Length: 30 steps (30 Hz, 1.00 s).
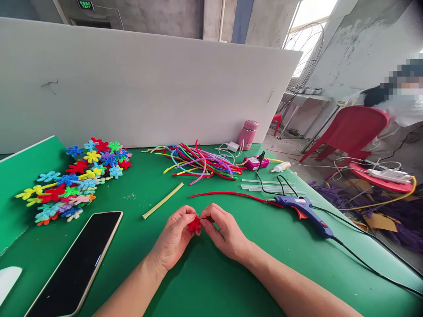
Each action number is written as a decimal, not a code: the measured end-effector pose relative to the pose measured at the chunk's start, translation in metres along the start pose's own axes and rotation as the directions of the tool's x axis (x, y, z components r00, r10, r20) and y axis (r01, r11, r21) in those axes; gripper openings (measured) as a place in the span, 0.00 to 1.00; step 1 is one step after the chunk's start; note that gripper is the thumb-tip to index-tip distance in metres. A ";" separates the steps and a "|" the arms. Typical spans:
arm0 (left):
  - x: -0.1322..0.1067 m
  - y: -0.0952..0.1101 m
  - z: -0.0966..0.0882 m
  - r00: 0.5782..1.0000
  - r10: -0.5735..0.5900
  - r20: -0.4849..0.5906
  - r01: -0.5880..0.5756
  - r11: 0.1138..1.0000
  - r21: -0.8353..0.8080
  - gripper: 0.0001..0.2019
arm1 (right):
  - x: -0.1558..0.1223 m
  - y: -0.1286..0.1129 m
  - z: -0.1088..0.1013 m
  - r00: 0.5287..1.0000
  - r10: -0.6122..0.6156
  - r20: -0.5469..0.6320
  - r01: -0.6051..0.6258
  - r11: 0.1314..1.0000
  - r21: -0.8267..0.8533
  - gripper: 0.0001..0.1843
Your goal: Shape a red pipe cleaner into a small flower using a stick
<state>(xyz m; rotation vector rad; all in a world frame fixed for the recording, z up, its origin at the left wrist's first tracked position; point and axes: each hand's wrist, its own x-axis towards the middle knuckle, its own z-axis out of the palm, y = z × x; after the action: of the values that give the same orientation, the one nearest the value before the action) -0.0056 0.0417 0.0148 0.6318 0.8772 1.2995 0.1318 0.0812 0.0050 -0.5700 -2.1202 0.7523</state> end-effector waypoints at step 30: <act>-0.003 0.012 -0.004 0.999 0.022 0.044 -0.036 0.934 0.355 0.09 | 0.001 0.003 -0.005 1.000 -0.011 -0.017 0.010 0.998 -0.055 0.06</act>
<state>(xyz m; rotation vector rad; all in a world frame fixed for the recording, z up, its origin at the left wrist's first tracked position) -0.0155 0.0403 0.0237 0.9549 1.0860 1.1569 0.1358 0.0860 0.0062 -0.5926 -2.1313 0.6831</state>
